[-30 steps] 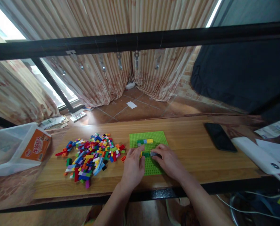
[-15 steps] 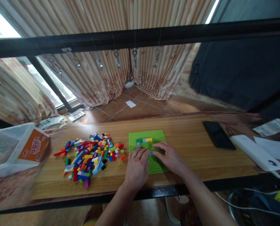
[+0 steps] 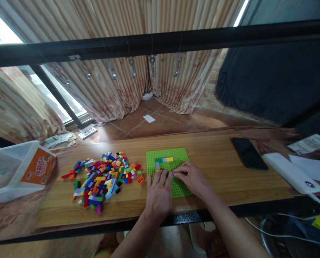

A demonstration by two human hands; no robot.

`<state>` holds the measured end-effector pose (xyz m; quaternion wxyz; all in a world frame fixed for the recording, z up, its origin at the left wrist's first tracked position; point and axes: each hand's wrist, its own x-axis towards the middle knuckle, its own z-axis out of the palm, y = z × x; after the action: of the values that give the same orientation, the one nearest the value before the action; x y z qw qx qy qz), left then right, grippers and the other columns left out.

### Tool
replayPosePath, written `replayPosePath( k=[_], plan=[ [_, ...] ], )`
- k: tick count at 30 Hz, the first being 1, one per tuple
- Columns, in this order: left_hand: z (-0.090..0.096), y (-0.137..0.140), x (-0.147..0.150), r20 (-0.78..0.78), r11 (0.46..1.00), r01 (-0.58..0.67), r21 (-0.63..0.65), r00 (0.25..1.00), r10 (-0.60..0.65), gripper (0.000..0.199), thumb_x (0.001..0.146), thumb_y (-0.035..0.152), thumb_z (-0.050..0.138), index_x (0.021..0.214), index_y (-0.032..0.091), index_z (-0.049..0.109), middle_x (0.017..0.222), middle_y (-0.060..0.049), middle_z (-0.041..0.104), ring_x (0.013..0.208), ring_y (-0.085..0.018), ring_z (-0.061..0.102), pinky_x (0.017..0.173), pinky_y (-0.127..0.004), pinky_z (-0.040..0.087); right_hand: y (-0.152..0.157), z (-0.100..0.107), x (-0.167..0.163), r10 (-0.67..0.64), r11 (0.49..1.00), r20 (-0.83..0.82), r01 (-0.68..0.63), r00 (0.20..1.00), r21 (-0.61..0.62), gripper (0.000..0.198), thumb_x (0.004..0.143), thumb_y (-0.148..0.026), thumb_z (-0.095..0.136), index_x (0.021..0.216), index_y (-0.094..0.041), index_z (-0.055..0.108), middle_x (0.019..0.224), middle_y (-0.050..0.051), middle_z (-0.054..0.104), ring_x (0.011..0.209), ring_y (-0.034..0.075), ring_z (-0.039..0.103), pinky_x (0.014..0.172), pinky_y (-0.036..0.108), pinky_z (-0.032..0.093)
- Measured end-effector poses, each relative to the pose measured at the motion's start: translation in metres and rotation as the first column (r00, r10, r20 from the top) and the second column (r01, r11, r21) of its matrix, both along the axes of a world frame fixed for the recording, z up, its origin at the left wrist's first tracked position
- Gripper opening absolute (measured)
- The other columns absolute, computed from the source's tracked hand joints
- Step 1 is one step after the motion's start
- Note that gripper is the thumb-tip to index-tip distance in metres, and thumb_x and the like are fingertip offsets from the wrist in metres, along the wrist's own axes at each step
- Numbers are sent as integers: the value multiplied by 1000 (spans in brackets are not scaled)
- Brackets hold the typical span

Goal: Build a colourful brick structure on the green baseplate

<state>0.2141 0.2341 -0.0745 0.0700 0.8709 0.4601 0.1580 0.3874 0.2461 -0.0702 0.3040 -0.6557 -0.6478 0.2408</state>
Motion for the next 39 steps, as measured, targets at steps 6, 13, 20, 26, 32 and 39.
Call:
replayPosePath(
  k=[6,13,20,26,32,39],
  plan=[
    [-1,-4,5,-64,1000,-27,0,998,27,47,88,12,42,132,21,56,135,-13,58,126,-33,48,105,-64,32,1,-1,-1,-2,1000,13,2,1000,-21,11,82,-29,66,80,-26,77,83,3,67,81,18,62,76,33,46],
    [6,-5,12,-106,996,-40,-75,994,32,50,87,8,37,134,14,54,138,-16,55,130,-33,45,107,-67,29,6,4,1,35,996,66,-29,997,-79,12,81,-29,66,81,-25,77,81,3,68,81,18,62,76,31,45],
    [2,-6,14,-111,994,-37,-104,994,25,54,86,7,36,137,13,50,142,-16,52,132,-33,43,109,-67,26,4,4,-1,29,997,89,-23,996,-73,13,84,-29,64,82,-24,76,82,4,69,82,19,63,78,31,44],
    [2,-9,12,-91,996,-49,-80,995,42,53,85,6,38,136,14,51,142,-15,52,133,-32,44,110,-66,26,-1,0,-3,29,999,94,-26,995,-28,14,85,-30,64,82,-24,76,82,4,68,83,20,62,78,32,44],
    [2,2,5,134,993,-26,-115,990,41,45,86,5,41,124,19,59,130,-8,62,123,-25,52,108,-54,35,-2,-9,3,44,997,35,-46,998,58,19,88,-33,60,90,-24,76,82,5,68,84,21,62,79,34,47],
    [7,19,-4,434,998,-22,-57,900,45,55,82,0,39,133,15,50,124,-12,63,116,-23,56,101,-44,46,-2,1,12,-2,991,-142,22,990,133,23,91,-32,52,92,-21,72,91,6,70,85,19,65,78,33,49]
  ],
)
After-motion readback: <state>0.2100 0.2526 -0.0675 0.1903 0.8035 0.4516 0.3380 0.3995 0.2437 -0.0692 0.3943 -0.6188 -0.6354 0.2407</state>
